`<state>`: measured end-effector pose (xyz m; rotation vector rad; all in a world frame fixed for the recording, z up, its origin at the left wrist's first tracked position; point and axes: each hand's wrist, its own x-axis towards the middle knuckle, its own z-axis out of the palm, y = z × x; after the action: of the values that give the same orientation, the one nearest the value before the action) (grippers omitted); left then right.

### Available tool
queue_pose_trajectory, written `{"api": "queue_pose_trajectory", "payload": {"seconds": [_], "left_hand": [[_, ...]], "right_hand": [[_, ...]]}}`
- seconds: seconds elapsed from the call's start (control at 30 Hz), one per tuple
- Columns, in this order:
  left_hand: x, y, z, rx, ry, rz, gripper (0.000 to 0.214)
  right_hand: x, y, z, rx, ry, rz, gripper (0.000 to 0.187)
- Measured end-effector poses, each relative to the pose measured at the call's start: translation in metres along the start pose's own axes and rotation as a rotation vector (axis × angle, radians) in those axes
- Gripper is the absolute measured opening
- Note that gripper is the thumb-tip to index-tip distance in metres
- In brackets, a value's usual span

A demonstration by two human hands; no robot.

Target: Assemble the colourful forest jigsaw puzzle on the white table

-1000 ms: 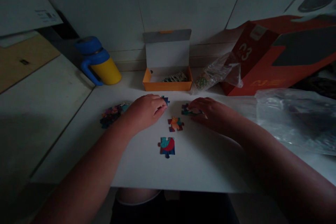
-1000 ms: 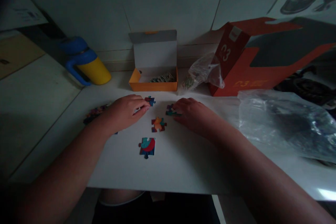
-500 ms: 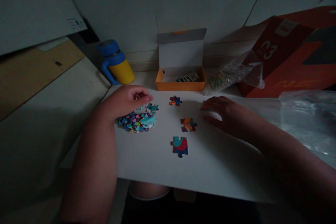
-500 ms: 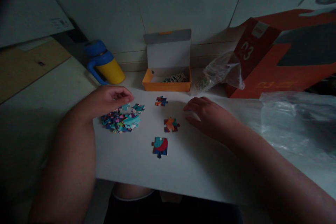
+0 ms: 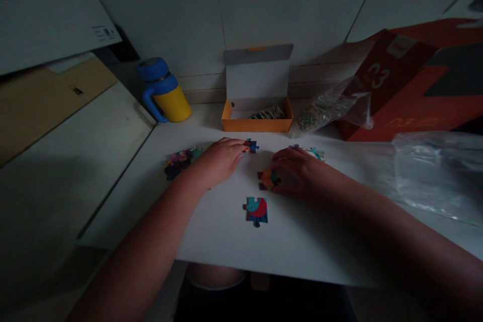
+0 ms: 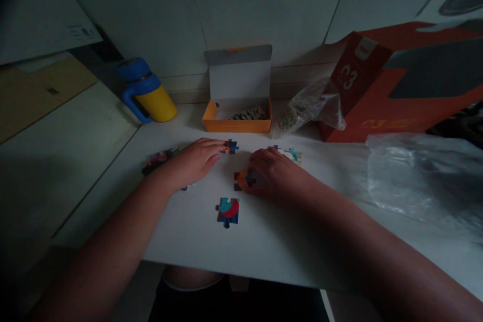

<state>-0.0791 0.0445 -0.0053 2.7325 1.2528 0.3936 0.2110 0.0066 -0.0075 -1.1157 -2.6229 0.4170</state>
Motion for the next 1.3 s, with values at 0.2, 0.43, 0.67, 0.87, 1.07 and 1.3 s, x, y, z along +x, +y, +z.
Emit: {"api": "queue_pose_trajectory", "payload": {"seconds": [0.2, 0.43, 0.67, 0.87, 1.07, 1.3], "left_hand": [[0.007, 0.017, 0.006, -0.041, -0.082, 0.019, 0.048], [0.009, 0.037, 0.009, -0.161, -0.087, 0.098, 0.055], [0.006, 0.044, 0.005, -0.152, -0.102, 0.053, 0.05], [0.009, 0.042, 0.007, -0.121, -0.111, 0.149, 0.034], [0.007, 0.045, 0.009, -0.087, -0.111, 0.142, 0.029], [0.002, 0.024, -0.032, -0.012, 0.107, -0.066, 0.034]], "right_hand": [[0.001, 0.001, 0.003, 0.019, 0.038, 0.007, 0.035], [0.005, -0.005, 0.004, -0.053, 0.086, 0.02, 0.037], [0.007, -0.007, 0.002, -0.097, 0.09, 0.069, 0.038], [0.005, -0.006, -0.002, -0.135, 0.033, 0.053, 0.028], [0.005, -0.008, -0.002, -0.15, 0.017, 0.075, 0.029], [0.009, -0.008, 0.001, -0.176, 0.021, 0.124, 0.035]]}}
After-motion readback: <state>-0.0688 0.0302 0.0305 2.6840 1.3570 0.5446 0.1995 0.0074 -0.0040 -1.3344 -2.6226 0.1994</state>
